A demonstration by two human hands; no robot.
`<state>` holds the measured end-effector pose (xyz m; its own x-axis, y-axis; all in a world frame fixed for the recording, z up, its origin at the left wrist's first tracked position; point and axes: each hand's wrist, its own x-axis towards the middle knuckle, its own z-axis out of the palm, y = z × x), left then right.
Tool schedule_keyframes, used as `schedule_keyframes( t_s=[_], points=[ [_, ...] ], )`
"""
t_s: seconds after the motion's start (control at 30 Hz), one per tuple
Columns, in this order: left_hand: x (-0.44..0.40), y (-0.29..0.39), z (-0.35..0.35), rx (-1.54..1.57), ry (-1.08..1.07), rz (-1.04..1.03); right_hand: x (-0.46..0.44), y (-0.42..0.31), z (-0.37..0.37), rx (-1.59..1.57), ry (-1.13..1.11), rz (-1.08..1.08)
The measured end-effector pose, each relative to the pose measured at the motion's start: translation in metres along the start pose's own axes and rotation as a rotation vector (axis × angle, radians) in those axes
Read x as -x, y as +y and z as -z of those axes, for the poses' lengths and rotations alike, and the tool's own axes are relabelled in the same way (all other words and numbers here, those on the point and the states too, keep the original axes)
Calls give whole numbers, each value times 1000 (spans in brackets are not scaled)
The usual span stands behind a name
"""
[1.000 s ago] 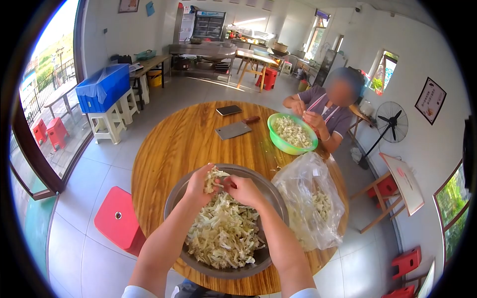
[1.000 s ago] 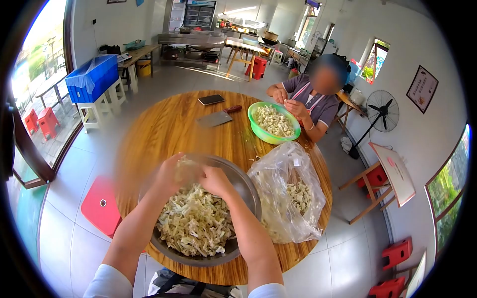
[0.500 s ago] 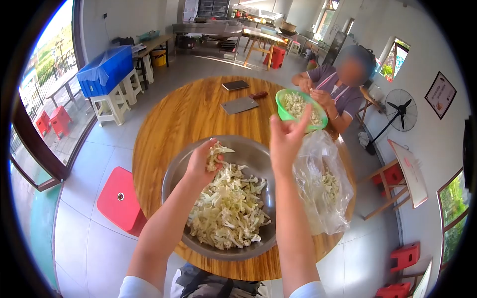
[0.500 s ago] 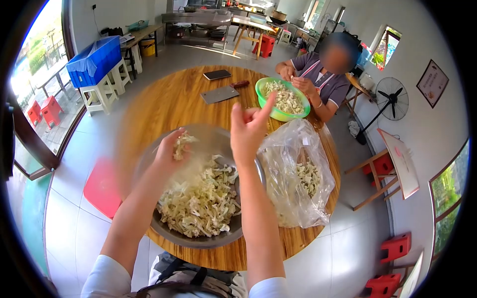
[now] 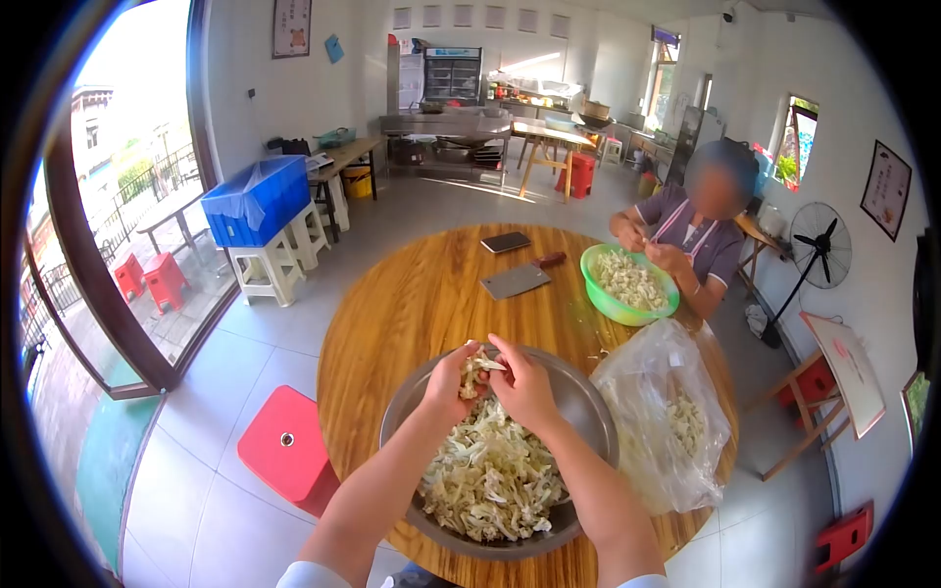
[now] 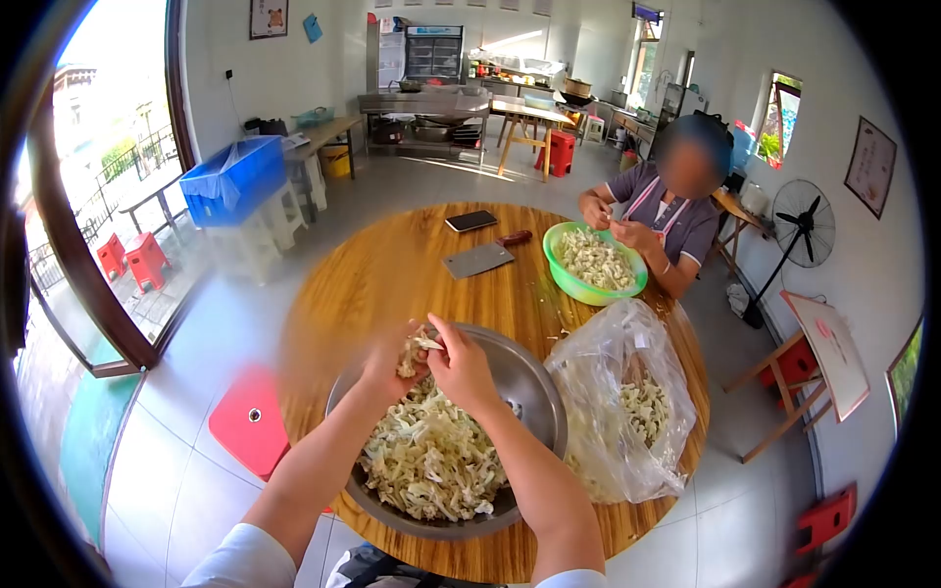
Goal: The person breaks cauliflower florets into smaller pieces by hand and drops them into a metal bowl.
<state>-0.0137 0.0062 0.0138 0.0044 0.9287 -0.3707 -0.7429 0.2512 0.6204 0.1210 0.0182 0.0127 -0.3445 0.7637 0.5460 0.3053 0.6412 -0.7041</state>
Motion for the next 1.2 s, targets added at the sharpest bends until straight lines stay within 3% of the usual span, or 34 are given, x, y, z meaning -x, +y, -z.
schedule_keyframes(
  t_s=[0.13,0.33,0.63,0.8,0.9,1.03,1.07,1.2],
  points=[
    [2,0,3,-12,-12,-21,-1,-8,5,-55,-68,33],
    [0,-3,4,-48,-57,-62,-1,-8,-3,16,40,65],
    [4,-7,2,19,-230,26,-4,-6,4,-199,145,-184],
    [5,-8,-1,4,-114,8,-3,4,1,-172,124,-208],
    [8,-6,-5,-5,-22,6,-3,1,-5,-458,108,-304],
    [14,-1,-10,-49,-25,22,-5,-1,-1,-213,102,-220],
    [13,0,-9,-51,-52,23,-5,-8,2,-352,77,-325],
    [15,-2,-10,-64,-62,10,-6,7,2,-259,102,-297]
  ],
)
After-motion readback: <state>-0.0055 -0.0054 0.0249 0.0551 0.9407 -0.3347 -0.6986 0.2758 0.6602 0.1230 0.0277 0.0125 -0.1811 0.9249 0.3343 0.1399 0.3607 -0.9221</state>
